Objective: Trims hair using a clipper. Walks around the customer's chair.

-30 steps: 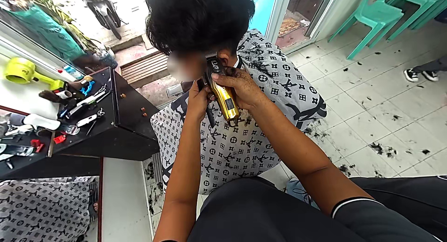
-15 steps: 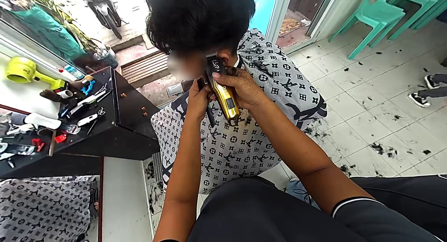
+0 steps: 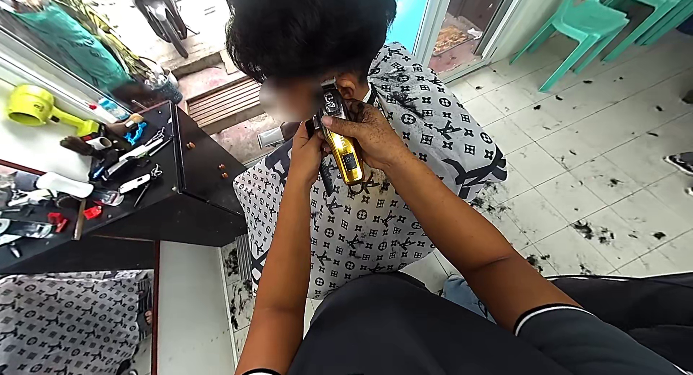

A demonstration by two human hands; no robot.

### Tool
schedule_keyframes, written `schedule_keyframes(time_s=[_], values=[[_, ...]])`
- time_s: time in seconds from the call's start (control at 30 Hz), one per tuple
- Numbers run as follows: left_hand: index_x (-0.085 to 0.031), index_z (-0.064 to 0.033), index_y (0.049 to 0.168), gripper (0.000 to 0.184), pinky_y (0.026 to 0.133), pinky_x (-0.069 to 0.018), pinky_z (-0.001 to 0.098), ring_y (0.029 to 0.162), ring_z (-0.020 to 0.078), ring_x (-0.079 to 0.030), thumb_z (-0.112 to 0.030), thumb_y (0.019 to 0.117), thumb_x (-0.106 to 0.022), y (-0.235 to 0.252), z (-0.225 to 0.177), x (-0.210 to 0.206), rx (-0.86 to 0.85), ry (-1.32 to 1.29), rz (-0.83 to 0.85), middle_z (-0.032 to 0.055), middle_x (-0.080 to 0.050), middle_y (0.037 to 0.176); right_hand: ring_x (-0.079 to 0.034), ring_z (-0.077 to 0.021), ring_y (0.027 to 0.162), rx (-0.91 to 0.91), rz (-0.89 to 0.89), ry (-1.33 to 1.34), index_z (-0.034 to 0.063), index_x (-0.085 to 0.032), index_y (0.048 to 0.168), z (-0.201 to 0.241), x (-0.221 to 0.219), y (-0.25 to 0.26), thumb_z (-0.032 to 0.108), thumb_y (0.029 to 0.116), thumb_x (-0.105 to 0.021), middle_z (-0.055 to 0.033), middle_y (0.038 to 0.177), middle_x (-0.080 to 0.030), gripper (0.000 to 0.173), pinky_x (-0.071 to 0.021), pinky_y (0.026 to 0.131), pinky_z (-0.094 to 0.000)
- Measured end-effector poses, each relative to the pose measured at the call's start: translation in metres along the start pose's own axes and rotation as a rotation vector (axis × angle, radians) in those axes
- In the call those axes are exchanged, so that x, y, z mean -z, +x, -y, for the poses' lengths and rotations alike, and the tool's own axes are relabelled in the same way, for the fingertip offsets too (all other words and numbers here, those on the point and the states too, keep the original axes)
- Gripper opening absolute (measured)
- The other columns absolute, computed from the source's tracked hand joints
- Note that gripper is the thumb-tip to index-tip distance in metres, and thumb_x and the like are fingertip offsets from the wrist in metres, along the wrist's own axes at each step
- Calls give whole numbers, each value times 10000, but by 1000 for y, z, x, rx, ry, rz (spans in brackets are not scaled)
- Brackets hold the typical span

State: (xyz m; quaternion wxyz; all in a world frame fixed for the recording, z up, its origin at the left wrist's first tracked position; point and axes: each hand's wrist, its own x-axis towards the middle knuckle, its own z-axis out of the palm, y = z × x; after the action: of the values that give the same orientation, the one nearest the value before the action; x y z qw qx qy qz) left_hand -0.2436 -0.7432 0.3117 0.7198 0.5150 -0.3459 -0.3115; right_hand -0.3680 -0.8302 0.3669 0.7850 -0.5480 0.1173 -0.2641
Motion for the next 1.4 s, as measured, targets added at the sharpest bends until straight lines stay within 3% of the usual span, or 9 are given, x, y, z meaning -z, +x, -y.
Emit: schedule_keyframes(time_s=[0.5, 0.63, 0.77, 0.83, 0.9, 0.97, 1.03, 1.17, 1.4], values=[[-543, -110, 1176, 195, 676, -553, 241, 719, 63, -626, -13, 1048, -433, 0, 1, 3, -19, 4, 7, -21, -651, 863, -719, -248, 857, 7, -4, 68, -40, -537, 1243, 0, -5, -4, 84, 965, -674, -163, 1006, -684, 333, -633, 799, -424], [-551, -126, 1186, 272, 550, -529, 191, 656, 23, -622, 7, 954, -506, -2, -2, 2, -21, 16, 13, -43, -682, 874, -696, -240, 888, -161, 10, 171, 84, -466, 1354, -7, -3, -19, 329, 1082, -485, -132, 1043, -660, 367, -617, 770, -417], [-560, -69, 1385, 369, 754, -573, 257, 924, 98, -670, -37, 1043, -424, 4, 2, 8, -68, 25, 73, 45, -685, 1200, -649, -164, 587, -289, 68, 107, 43, -509, 1258, -15, 0, -32, 208, 983, -612, -118, 912, -678, 337, -577, 501, -289], [-537, -60, 1388, 370, 889, -574, 309, 1026, 119, -672, -28, 1044, -407, 2, 3, 7, -70, 14, 76, 50, -677, 1218, -621, -154, 529, -267, 64, 24, 26, -513, 1230, -11, -3, -30, 126, 925, -669, -105, 835, -653, 357, -569, 472, -281], [-556, -93, 1263, 264, 846, -579, 285, 932, 77, -676, -19, 1034, -445, 0, 0, 4, -60, 15, 37, -5, -695, 1057, -640, -174, 566, -195, 39, -76, 12, -527, 1253, -4, -5, -22, 78, 913, -708, -116, 852, -652, 391, -595, 513, -307], [-565, -124, 1167, 210, 632, -540, 207, 693, 30, -618, -17, 1029, -448, 0, -1, 2, -43, 31, 7, -45, -664, 859, -683, -216, 672, -128, 59, -77, 4, -512, 1275, 1, -4, -13, 105, 943, -688, -133, 909, -658, 389, -630, 605, -373], [-550, -131, 1144, 229, 554, -498, 199, 602, 34, -559, 10, 1003, -437, 1, -1, 2, -16, 40, -3, -57, -599, 761, -702, -249, 788, -67, 80, -29, -5, -486, 1291, 4, -1, -6, 121, 966, -643, -149, 972, -656, 381, -636, 708, -424], [-554, -113, 1211, 217, 666, -567, 253, 745, 70, -645, -30, 1027, -474, 2, 0, 4, 1, 42, -5, -19, -664, 891, -708, -245, 907, -12, 70, -37, -32, -509, 1316, 6, 2, -1, 76, 950, -684, -163, 1077, -668, 420, -627, 819, -421], [-548, -110, 1226, 210, 676, -562, 252, 747, 76, -640, -47, 1041, -472, 1, 0, 2, 2, 40, -10, -10, -660, 896, -697, -219, 967, 10, 56, -65, -34, -505, 1348, 5, 4, 1, 79, 945, -705, -154, 1135, -662, 465, -613, 865, -385]])
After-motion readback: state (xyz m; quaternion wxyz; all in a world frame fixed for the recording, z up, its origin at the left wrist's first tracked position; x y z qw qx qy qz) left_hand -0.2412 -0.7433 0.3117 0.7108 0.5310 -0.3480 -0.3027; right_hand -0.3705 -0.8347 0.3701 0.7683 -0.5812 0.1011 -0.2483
